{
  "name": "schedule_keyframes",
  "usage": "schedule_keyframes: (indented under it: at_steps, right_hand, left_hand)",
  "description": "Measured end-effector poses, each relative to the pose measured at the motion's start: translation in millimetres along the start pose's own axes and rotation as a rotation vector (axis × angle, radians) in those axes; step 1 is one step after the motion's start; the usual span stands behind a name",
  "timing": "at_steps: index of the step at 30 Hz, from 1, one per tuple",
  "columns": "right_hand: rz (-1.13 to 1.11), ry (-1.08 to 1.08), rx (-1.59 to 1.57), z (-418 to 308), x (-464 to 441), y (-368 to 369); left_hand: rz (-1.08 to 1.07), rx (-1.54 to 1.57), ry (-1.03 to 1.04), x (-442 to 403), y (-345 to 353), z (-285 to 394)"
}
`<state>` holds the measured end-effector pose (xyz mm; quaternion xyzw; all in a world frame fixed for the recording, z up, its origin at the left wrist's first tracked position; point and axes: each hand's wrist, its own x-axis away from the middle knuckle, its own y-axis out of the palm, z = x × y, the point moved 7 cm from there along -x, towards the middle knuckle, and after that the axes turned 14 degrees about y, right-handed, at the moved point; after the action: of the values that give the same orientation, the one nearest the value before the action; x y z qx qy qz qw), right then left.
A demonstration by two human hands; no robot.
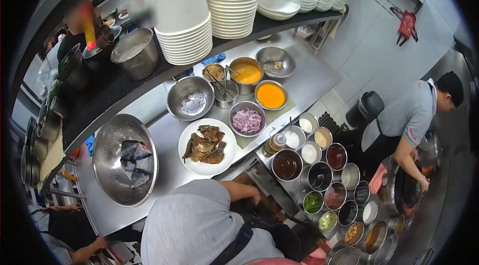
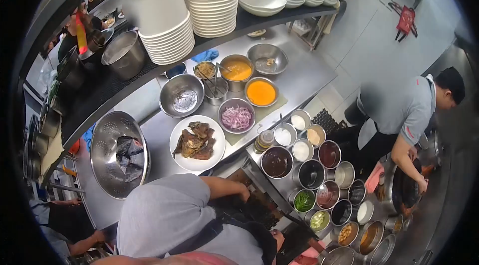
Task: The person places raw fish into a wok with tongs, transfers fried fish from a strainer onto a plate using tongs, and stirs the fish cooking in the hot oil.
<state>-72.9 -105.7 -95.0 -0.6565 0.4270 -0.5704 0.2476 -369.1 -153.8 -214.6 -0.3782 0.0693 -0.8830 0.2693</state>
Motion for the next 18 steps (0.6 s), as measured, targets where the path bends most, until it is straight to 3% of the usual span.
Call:
schedule_keyframes:
  at_steps: [3,6,7,8,9,10,11,12,13,14,15,16,18]
  right_hand:
    - [-0.042,-0.073,0.042,-35.9,18.7,-15.4]
    - [0.016,-0.128,-0.021,-31.7,19.1,-20.9]
    - [0.076,-0.183,-0.048,-25.1,13.1,-17.0]
    - [0.137,-0.217,-0.084,-7.7,-2.1,-0.9]
    - [0.177,-0.172,-0.11,4.5,-13.0,12.0]
    - [0.22,-0.088,-0.142,18.6,-11.4,14.2]
    - [0.346,-0.325,0.02,19.2,-2.6,11.2]
    - [0.147,-0.026,-0.099,34.9,-3.1,18.9]
    - [0.187,0.008,-0.163,19.4,29.0,-9.4]
    - [0.233,0.073,-0.167,22.0,46.1,-17.2]
    - [0.242,0.122,-0.15,27.0,60.6,-18.9]
    - [0.254,0.249,-0.247,43.1,77.1,-11.5]
    - [0.082,0.321,-0.251,59.5,94.8,1.4]
  left_hand:
    - [-0.178,-0.134,0.241,-65.3,53.2,-46.6]
    - [-0.09,-0.043,0.177,-33.0,22.4,-29.3]
    - [-0.036,-0.158,0.261,-32.3,10.5,-16.6]
    - [0.053,-0.191,0.195,35.1,-28.7,39.2]
    - [0.14,-0.27,0.522,23.1,-54.0,65.3]
    - [0.191,-0.315,0.876,64.7,-83.3,148.8]
    - [0.42,0.075,0.534,99.5,-123.1,196.6]
    - [0.451,0.266,0.88,93.4,-137.6,244.0]
    - [0.445,0.514,0.923,159.2,-168.9,338.7]
    - [0.386,0.511,1.037,205.1,-188.8,408.4]
    - [0.304,0.366,1.378,249.6,-200.5,470.2]
    - [-0.021,0.487,1.438,287.8,-196.4,518.1]
    - [-0.225,0.599,1.796,320.9,-180.5,583.0]
